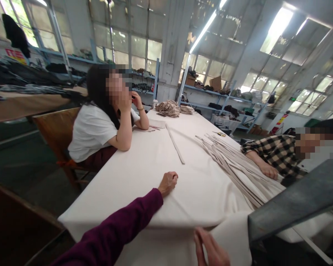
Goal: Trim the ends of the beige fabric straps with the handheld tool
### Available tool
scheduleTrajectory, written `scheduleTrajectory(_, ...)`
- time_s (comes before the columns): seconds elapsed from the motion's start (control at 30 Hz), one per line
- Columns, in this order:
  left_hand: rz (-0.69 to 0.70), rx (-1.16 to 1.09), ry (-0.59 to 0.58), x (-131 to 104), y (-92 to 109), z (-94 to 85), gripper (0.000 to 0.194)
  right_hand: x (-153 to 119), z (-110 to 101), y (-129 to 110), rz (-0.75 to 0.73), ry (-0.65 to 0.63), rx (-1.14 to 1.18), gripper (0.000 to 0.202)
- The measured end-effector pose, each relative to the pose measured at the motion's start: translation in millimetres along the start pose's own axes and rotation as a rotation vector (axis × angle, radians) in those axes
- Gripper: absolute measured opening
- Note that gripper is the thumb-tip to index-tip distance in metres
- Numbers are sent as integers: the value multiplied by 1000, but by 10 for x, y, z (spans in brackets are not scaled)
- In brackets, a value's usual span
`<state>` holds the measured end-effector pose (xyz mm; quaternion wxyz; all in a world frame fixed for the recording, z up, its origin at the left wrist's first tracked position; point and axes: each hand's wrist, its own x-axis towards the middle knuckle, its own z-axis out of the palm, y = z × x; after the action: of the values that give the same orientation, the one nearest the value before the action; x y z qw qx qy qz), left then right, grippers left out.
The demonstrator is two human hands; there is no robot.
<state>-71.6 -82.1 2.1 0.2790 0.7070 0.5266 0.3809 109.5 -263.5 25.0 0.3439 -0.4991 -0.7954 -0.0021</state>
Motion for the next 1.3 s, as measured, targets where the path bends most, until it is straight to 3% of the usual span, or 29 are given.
scheduleTrajectory(0.17,-12,-16,36,28,-9,22,27,1309,578,405,163,-50,-133,21)
scheduleTrajectory(0.23,-10,-26,51,38,-15,23,27,1711,858,585,230,-63,-163,18)
scheduleTrajectory(0.37,-8,-40,75,58,-31,50,27,2133,1360,847,338,-51,-142,22)
scheduleTrajectory(0.47,-23,-42,61,67,-17,75,26,2258,1565,980,414,-22,-49,22)
scheduleTrajectory(0.6,-49,-70,42,71,20,69,25,2305,1590,1153,519,-10,166,23)
scheduleTrajectory(0.83,-119,-231,8,75,-16,65,23,2048,1358,1270,670,-32,669,22)
scheduleTrajectory(0.97,-229,-494,-46,97,-24,71,18,1856,1175,1110,702,-27,919,20)
scheduleTrajectory(1.17,-376,-1244,-105,191,1,-50,24,1447,947,632,673,-91,1162,21)
scheduleTrajectory(1.3,-398,-1355,-83,198,-47,-54,23,1219,868,416,675,-137,1178,25)
